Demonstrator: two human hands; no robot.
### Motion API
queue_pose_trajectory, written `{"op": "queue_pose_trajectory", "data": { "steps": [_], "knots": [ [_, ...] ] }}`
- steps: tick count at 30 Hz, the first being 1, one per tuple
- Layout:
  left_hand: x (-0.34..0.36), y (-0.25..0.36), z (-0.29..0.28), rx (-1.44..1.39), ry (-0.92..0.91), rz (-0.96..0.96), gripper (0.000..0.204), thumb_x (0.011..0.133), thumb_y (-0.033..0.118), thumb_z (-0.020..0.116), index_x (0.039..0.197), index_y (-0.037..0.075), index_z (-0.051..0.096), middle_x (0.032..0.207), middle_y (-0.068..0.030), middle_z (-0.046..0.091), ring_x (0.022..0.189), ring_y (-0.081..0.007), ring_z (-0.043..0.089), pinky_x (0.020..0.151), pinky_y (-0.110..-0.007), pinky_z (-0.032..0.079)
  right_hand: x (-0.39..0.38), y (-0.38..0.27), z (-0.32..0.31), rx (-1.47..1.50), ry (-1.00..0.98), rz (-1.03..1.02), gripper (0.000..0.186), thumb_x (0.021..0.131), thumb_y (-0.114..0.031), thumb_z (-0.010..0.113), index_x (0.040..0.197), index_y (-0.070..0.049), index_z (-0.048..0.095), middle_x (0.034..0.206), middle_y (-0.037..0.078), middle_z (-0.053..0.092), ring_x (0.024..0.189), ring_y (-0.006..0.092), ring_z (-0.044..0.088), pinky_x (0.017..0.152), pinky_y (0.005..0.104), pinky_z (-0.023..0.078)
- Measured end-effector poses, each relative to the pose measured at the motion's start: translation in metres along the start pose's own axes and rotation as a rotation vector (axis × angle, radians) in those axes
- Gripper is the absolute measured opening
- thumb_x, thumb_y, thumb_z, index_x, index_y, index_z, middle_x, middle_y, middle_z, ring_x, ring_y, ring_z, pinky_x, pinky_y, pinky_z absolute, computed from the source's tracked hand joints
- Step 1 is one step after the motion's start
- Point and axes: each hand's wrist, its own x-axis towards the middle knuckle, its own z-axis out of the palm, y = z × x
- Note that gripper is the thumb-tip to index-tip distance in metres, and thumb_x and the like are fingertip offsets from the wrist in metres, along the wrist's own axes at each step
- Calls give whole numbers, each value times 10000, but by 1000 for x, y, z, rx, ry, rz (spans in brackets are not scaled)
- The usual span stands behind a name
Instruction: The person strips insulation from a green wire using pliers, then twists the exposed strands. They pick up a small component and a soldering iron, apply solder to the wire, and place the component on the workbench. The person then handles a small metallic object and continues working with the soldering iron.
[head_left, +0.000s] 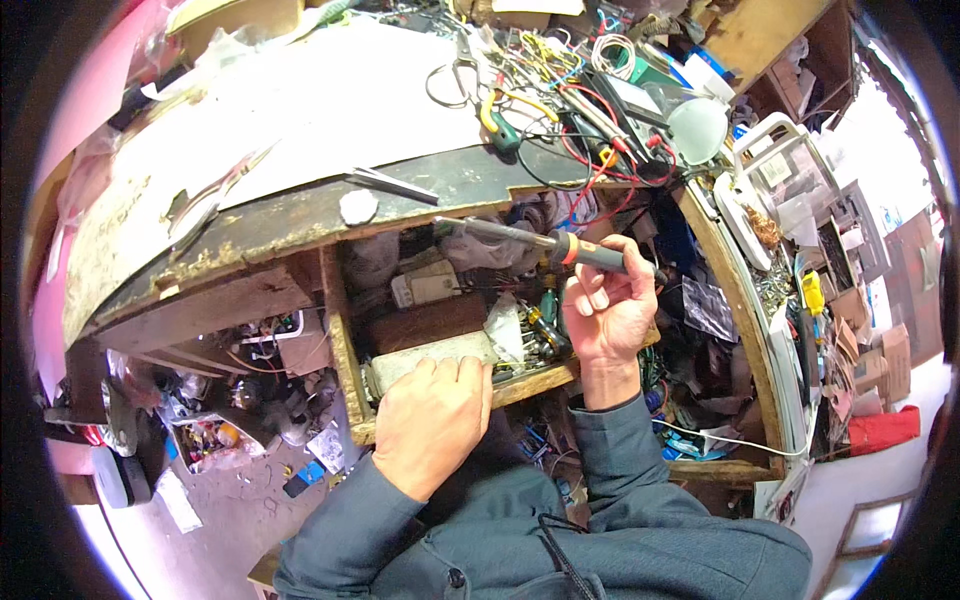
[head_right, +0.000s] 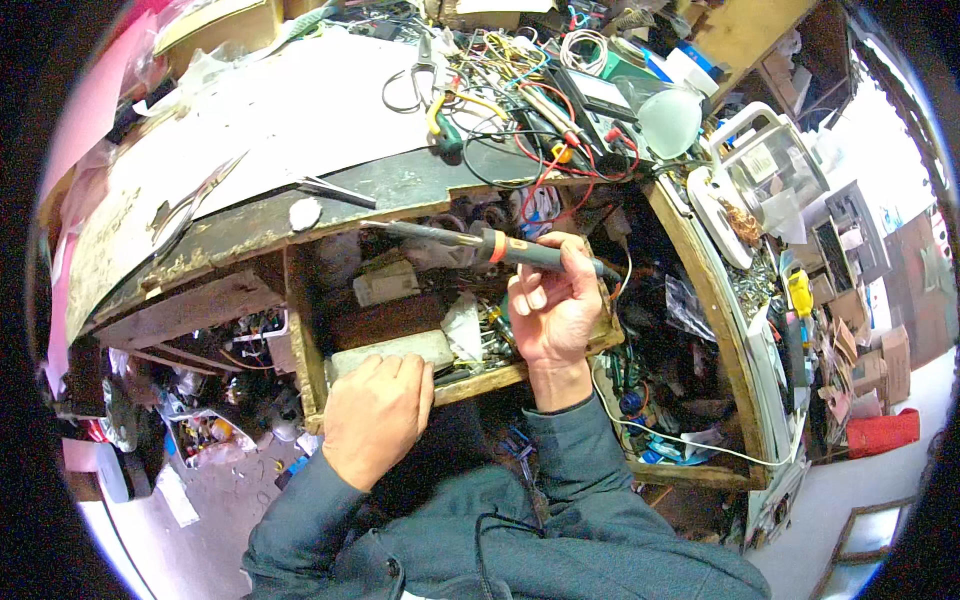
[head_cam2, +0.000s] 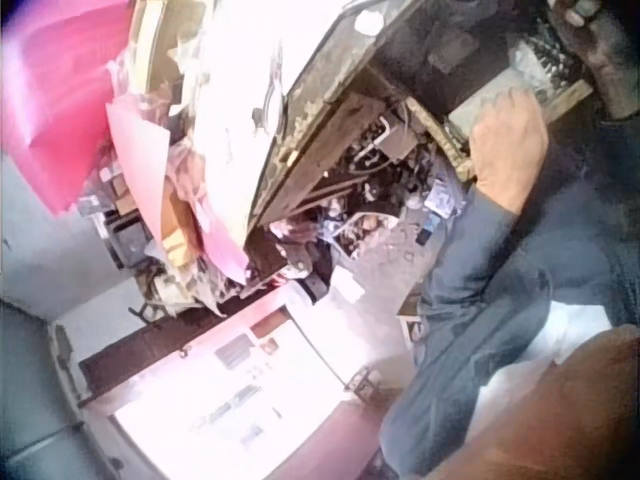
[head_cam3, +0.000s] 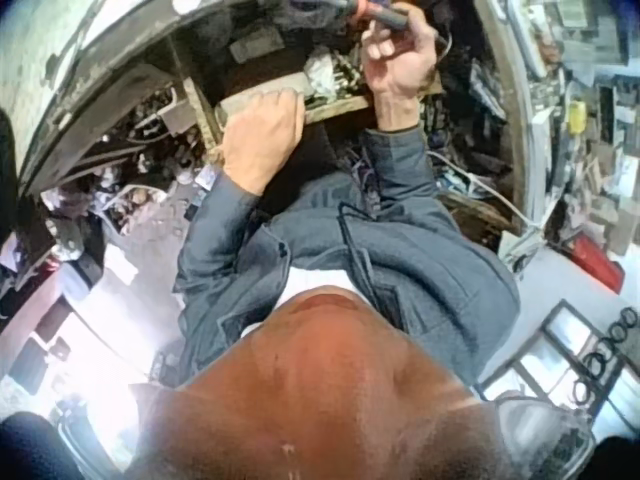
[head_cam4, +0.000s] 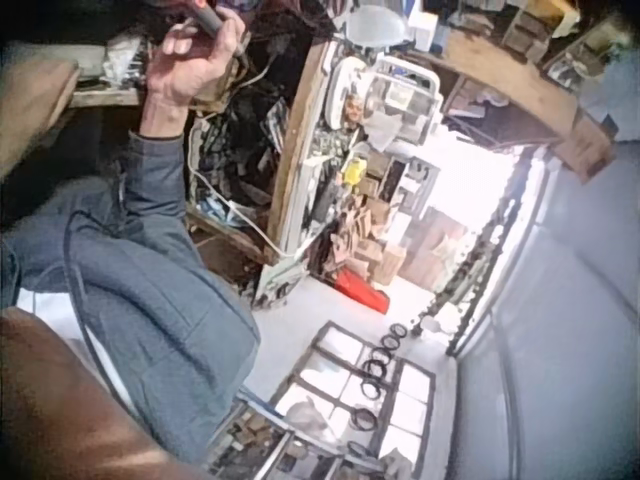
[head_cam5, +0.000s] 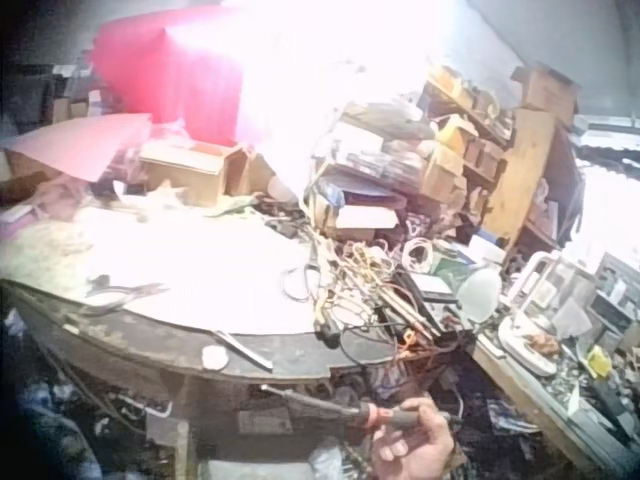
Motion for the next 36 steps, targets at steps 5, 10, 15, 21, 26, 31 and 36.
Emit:
{"op": "queue_pose_trajectory", "data": {
  "steps": [5,10,15,21,26,31,36],
  "knots": [
    [-3,-2,2,-40,42,13,216,937,204,632,767,76,595,699,-100,620,661,-267,617,622,-382,522,1,0,0,-34,33,22,248,1041,-289,515,1051,-62,615,687,59,590,482,102,459,434,256,406],
    [-6,-2,4,-28,56,10,227,953,222,617,777,80,594,714,-99,627,694,-266,630,637,-386,524,4,1,-3,30,25,47,304,1047,-323,522,1047,-42,638,695,81,638,450,105,448,416,256,384],
    [-8,-2,6,-31,71,5,239,964,233,598,778,83,590,729,-108,632,700,-277,638,634,-391,526,3,2,-6,21,29,47,322,1035,-350,560,1021,-45,660,666,70,636,426,98,446,402,247,374],
    [-8,-2,7,-18,93,7,249,970,251,582,789,81,592,743,-121,641,708,-291,659,617,-406,535,-2,1,-9,-6,23,44,326,1024,-373,584,1003,-58,668,657,58,637,423,91,465,389,240,379],
    [-10,-3,9,-30,109,6,252,970,252,580,789,79,597,743,-124,652,699,-290,664,617,-407,538,-1,4,-8,-32,58,42,326,1016,-380,599,981,-64,671,654,43,638,422,82,466,387,238,368],
    [-11,-4,8,-20,118,5,252,969,253,579,793,75,608,731,-123,652,691,-289,668,625,-403,545,-1,2,-12,-62,81,14,316,1012,-374,604,971,-68,671,666,36,644,442,70,501,382,239,364],
    [-13,-4,7,-1,87,-5,246,964,260,584,807,74,621,726,-122,651,693,-285,670,630,-402,550,-3,3,-6,-61,89,45,304,1009,-355,596,995,-58,660,660,45,642,433,69,480,378,238,352]
  ]
}}
